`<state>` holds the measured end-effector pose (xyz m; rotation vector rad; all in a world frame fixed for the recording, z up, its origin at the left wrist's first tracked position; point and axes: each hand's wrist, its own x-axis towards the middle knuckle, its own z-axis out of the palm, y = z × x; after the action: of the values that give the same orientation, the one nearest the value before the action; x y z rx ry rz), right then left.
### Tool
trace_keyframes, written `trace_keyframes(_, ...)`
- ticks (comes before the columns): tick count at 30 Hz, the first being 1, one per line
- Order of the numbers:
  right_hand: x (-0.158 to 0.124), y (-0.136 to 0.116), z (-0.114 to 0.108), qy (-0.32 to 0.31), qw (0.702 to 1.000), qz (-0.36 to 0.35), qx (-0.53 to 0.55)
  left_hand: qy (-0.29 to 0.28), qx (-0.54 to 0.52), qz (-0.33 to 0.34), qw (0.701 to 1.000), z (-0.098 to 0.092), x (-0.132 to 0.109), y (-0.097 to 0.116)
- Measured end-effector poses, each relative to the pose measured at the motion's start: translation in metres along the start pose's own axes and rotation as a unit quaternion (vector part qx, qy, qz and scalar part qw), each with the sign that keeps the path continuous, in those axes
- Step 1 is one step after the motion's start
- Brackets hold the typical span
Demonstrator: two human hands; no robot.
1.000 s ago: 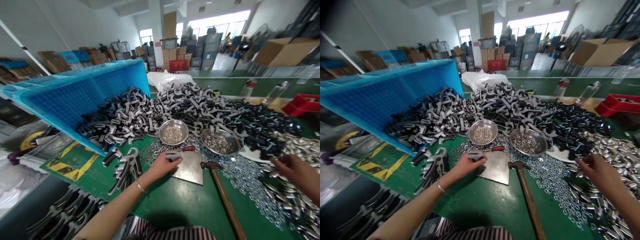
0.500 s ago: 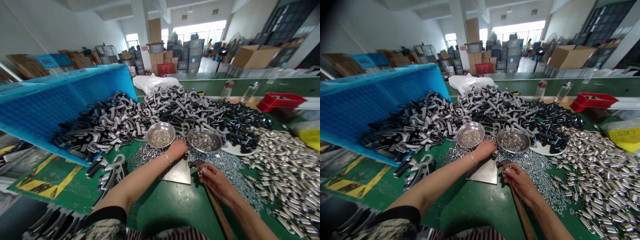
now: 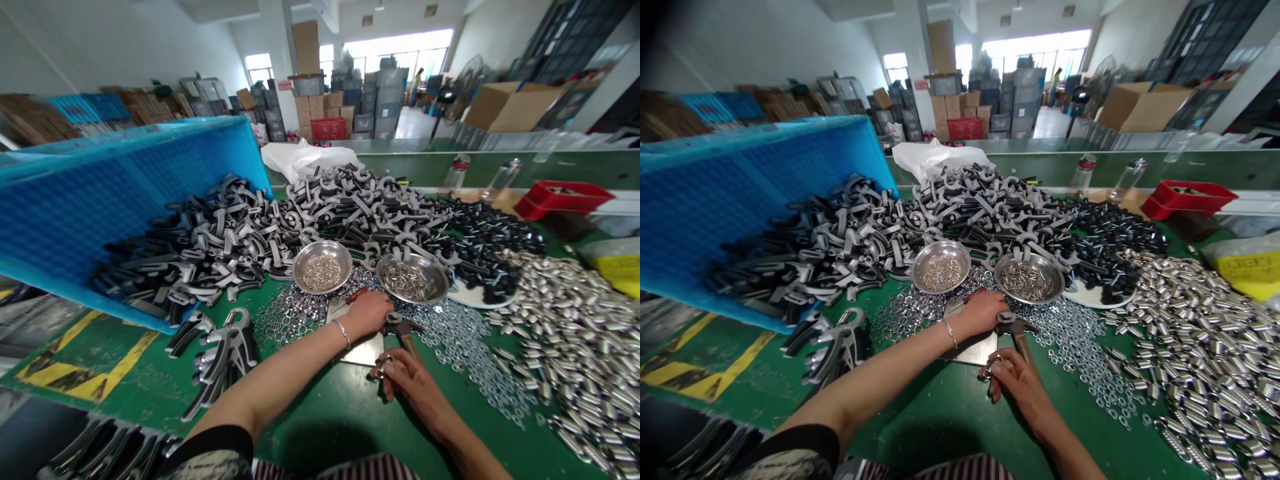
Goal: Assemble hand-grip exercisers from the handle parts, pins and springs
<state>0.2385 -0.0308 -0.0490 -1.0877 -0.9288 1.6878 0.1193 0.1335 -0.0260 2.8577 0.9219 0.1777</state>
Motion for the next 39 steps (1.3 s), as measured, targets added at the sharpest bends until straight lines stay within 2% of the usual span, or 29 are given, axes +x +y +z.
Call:
trace_keyframes(4, -0.006, -0.001, -0.017, 0.022, 0.999, 0.015, 0.026, -0.018, -0.006, 0.003, 1.0, 0.005, 0.008, 0.013)
trace_keyframes(8, -0.017, -0.006, -0.033, 0.082, 0.993, 0.014, 0.08, -0.019, -0.011, -0.033, 0.999, 0.007, 0.011, 0.023)
trace_keyframes(11, -0.018, -0.012, -0.034, 0.106, 0.981, -0.001, 0.164, -0.021, -0.025, -0.038, 0.999, 0.007, 0.007, 0.027)
trace_keyframes(15, -0.007, -0.017, -0.027, 0.084, 0.969, -0.015, 0.232, -0.028, -0.04, -0.043, 0.998, 0.007, -0.001, 0.032)
trace_keyframes(19, -0.002, -0.015, -0.026, 0.064, 0.976, -0.034, 0.207, -0.022, -0.051, -0.066, 0.996, 0.009, -0.008, 0.036)
trace_keyframes(23, -0.011, -0.006, -0.033, 0.059, 0.986, -0.032, 0.151, -0.009, -0.077, -0.077, 0.994, 0.013, -0.016, 0.038)
trace_keyframes(30, -0.023, -0.005, -0.032, 0.049, 0.993, -0.04, 0.104, 0.059, -0.194, -0.129, 0.971, 0.018, -0.023, 0.041)
trace_keyframes(33, -0.02, -0.012, -0.026, 0.058, 0.991, -0.048, 0.114, 0.095, -0.275, -0.16, 0.943, 0.017, -0.039, 0.045)
trace_keyframes(35, -0.017, -0.017, -0.02, 0.066, 0.99, -0.053, 0.113, 0.109, -0.36, -0.193, 0.906, 0.016, -0.059, 0.05)
trace_keyframes(37, -0.014, -0.019, -0.012, 0.064, 0.992, -0.05, 0.101, 0.123, -0.493, -0.236, 0.828, 0.014, -0.085, 0.055)
trace_keyframes(39, -0.01, -0.015, 0.001, 0.043, 0.994, -0.038, 0.089, 0.141, -0.615, -0.274, 0.726, 0.011, -0.113, 0.059)
